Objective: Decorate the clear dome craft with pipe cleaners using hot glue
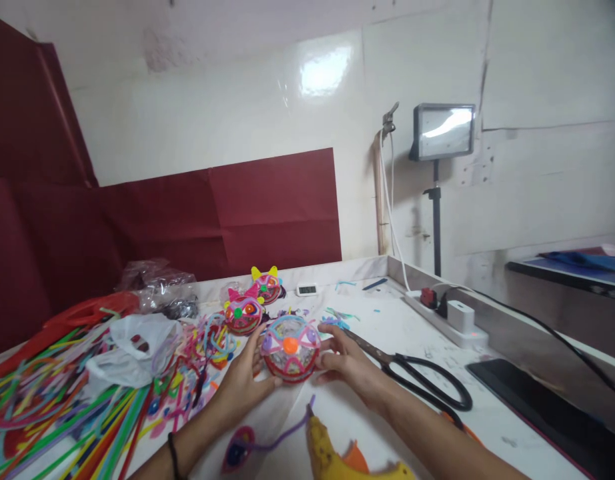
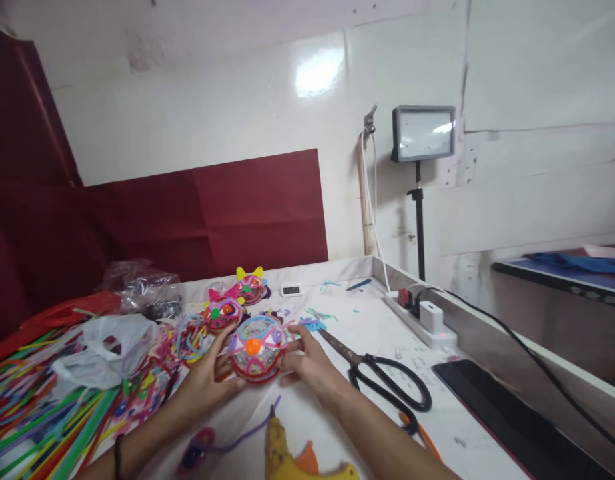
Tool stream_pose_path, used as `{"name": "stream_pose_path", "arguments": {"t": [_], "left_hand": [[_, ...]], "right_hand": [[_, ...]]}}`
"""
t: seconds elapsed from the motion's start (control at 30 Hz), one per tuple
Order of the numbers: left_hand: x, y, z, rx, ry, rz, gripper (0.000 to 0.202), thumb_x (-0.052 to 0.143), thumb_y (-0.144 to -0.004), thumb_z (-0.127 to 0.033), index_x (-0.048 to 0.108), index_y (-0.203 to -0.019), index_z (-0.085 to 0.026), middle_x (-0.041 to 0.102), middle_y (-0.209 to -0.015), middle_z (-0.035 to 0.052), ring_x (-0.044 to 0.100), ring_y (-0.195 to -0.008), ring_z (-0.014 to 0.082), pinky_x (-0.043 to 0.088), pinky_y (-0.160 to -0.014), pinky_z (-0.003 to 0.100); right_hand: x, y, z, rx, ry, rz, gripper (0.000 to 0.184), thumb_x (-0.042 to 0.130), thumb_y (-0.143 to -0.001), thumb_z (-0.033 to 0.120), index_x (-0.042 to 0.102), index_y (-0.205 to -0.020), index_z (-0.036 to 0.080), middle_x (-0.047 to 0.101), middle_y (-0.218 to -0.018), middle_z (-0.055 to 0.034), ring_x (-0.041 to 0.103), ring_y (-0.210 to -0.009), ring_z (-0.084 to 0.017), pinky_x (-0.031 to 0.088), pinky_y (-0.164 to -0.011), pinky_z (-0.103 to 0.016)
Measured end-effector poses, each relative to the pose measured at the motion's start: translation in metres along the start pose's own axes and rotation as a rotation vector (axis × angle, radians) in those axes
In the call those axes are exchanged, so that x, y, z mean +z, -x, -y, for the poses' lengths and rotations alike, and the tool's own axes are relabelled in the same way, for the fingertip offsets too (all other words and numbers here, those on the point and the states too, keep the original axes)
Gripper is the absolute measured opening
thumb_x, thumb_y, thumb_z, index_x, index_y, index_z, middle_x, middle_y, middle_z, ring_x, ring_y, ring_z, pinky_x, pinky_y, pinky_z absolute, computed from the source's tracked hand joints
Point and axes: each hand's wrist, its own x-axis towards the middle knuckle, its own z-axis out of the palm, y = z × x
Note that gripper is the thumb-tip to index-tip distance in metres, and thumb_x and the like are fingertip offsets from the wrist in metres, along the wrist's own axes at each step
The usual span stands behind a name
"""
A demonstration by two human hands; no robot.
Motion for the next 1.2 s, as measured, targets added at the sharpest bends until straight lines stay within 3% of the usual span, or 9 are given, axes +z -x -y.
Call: {"name": "stream_pose_path", "arguments": {"t": [0.2, 0.37, 0.47, 0.6, 0.9, 1.2], "left_hand": [[0.005, -0.005, -0.002, -0.030, 0.045, -0.004, 0.100, 0.071, -0.065, -0.017, 0.016, -0.148, -0.024, 0.023, -0.158, 0.0185, 0.050, -0.129, 0.0339, 0.049, -0.099, 0.045], [0.004, -0.008, 0.002, -0.018, 0.143, 0.045, 0.101, 0.070, -0.062, -0.015, 0.019, -0.149, -0.029, 0.028, -0.157, 0.0147, 0.039, -0.138, 0.0326, 0.045, -0.102, 0.042], [0.002, -0.010, 0.001, 0.009, 0.200, 0.050, 0.093, 0.071, -0.069, -0.028, 0.022, -0.149, -0.026, 0.028, -0.157, 0.0149, 0.035, -0.140, 0.0332, 0.040, -0.108, 0.044], [0.006, -0.013, -0.005, -0.007, 0.181, -0.030, 0.080, 0.064, -0.082, -0.046, 0.026, -0.148, -0.021, 0.034, -0.155, 0.0159, 0.033, -0.142, 0.0310, 0.030, -0.115, 0.043], [0.016, -0.013, 0.004, 0.019, 0.215, -0.080, 0.076, 0.063, -0.083, -0.054, 0.034, -0.145, -0.022, 0.039, -0.153, 0.0142, 0.034, -0.142, 0.0305, 0.028, -0.116, 0.045], [0.019, -0.006, 0.013, -0.120, 0.328, -0.051, 0.073, 0.059, -0.084, -0.057, 0.034, -0.144, -0.024, 0.034, -0.156, 0.0113, 0.036, -0.140, 0.0320, 0.039, -0.110, 0.045]], "right_hand": [[-0.002, -0.003, 0.000, -0.028, -0.050, -0.014, 0.062, 0.075, -0.065, 0.032, 0.047, -0.119, 0.022, 0.055, -0.087, 0.0009, 0.063, -0.078, -0.019, 0.056, -0.066, -0.035], [-0.005, -0.007, -0.004, -0.022, -0.051, -0.040, 0.060, 0.077, -0.067, 0.038, 0.048, -0.117, 0.022, 0.056, -0.084, 0.0017, 0.063, -0.074, -0.018, 0.056, -0.065, -0.034], [-0.006, -0.008, -0.004, -0.019, -0.050, -0.045, 0.062, 0.078, -0.065, 0.041, 0.048, -0.116, 0.022, 0.059, -0.086, 0.0006, 0.064, -0.077, -0.020, 0.055, -0.066, -0.034], [-0.008, -0.009, -0.004, -0.021, -0.060, -0.038, 0.061, 0.077, -0.067, 0.041, 0.046, -0.116, 0.023, 0.061, -0.092, -0.0008, 0.065, -0.081, -0.021, 0.055, -0.071, -0.036], [-0.009, -0.012, -0.012, -0.022, -0.059, -0.041, 0.055, 0.075, -0.072, 0.046, 0.049, -0.115, 0.023, 0.054, -0.079, 0.0032, 0.060, -0.074, -0.018, 0.056, -0.070, -0.036], [-0.007, -0.010, -0.016, 0.020, -0.013, -0.050, 0.056, 0.076, -0.070, 0.051, 0.052, -0.112, 0.023, 0.057, -0.084, 0.0022, 0.061, -0.074, -0.017, 0.054, -0.068, -0.034]]}}
